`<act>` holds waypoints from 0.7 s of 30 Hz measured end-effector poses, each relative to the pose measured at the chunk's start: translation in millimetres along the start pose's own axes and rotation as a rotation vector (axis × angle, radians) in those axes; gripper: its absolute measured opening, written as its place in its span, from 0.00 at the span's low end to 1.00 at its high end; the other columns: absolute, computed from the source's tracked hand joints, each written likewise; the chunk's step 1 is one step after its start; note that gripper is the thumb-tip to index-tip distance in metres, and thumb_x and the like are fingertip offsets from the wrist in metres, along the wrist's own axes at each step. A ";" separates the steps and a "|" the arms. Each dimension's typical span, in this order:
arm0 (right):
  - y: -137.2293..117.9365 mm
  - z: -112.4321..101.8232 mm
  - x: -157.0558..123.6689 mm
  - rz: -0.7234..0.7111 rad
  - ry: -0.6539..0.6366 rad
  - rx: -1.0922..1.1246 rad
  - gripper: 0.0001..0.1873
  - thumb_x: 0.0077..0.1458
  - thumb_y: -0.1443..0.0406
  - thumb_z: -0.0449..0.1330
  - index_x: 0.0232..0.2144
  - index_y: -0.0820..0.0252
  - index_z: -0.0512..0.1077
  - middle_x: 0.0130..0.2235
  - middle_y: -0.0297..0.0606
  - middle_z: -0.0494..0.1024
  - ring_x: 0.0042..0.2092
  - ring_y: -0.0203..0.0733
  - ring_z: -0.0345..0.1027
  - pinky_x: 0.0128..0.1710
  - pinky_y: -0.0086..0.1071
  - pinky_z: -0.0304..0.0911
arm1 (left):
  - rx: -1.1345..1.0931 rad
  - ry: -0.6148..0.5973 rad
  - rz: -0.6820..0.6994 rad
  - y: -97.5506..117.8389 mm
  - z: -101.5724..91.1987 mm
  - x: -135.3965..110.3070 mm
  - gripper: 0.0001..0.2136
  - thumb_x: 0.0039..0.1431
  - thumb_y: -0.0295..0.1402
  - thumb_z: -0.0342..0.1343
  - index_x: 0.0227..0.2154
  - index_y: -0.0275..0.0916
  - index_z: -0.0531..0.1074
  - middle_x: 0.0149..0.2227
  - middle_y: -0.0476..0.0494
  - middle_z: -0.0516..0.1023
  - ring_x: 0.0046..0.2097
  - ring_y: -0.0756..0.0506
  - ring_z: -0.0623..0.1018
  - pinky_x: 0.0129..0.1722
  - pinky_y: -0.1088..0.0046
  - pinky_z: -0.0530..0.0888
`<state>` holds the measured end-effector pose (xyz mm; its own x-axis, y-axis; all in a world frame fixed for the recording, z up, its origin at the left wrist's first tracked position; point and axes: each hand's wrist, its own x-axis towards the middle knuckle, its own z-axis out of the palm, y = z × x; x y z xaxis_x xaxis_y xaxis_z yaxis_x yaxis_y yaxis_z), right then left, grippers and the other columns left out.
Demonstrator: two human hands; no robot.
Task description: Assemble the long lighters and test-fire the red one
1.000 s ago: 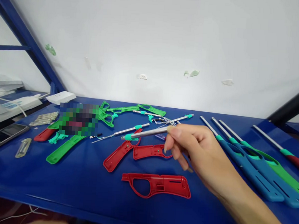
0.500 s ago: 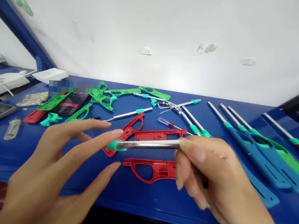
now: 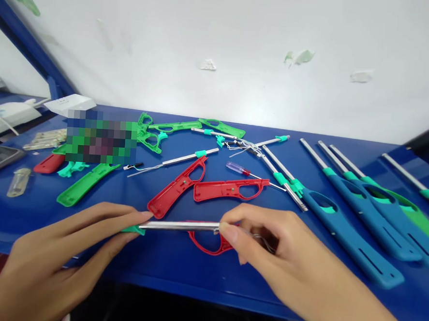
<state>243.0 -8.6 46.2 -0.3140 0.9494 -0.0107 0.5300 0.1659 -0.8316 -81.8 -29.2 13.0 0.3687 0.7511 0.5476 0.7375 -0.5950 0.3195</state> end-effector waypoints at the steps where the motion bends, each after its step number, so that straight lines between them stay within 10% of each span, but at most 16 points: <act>1: -0.3 1.3 0.1 -0.009 0.000 -0.017 0.28 0.73 0.39 0.64 0.31 0.50 0.85 0.25 0.35 0.79 0.24 0.38 0.65 0.21 0.31 0.59 | 0.006 -0.004 0.005 -0.9 0.7 -0.7 0.12 0.82 0.30 0.59 0.57 0.54 0.81 0.53 0.59 0.88 0.48 0.54 0.89 0.58 0.83 0.80; 11: -9.3 16.8 8.8 -0.109 -0.016 -0.067 0.24 0.76 0.44 0.63 0.32 0.48 0.85 0.37 0.35 0.90 0.35 0.46 0.85 0.28 0.32 0.73 | -0.047 -0.145 0.057 7.4 9.4 0.7 0.24 0.79 0.19 0.53 0.67 0.52 0.77 0.56 0.53 0.87 0.51 0.51 0.87 0.58 0.79 0.81; 17: -5.5 16.1 6.3 -0.179 0.092 -0.170 0.11 0.72 0.48 0.70 0.43 0.39 0.90 0.29 0.29 0.87 0.21 0.39 0.71 0.21 0.32 0.67 | -0.104 -0.156 0.020 8.5 6.4 4.6 0.21 0.78 0.18 0.52 0.61 0.51 0.78 0.53 0.54 0.88 0.50 0.52 0.88 0.55 0.83 0.82; 21: 3.0 14.2 -0.6 -0.270 0.155 -0.263 0.11 0.74 0.46 0.68 0.44 0.36 0.88 0.39 0.29 0.91 0.27 0.41 0.80 0.29 0.33 0.76 | -0.087 -0.161 0.013 5.6 5.2 2.0 0.19 0.80 0.20 0.53 0.61 0.50 0.77 0.54 0.53 0.87 0.51 0.52 0.88 0.56 0.82 0.82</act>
<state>233.5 -12.5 35.9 -0.3577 0.8879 0.2893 0.6342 0.4584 -0.6226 -74.0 -29.6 11.8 0.4690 0.7750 0.4235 0.6829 -0.6223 0.3826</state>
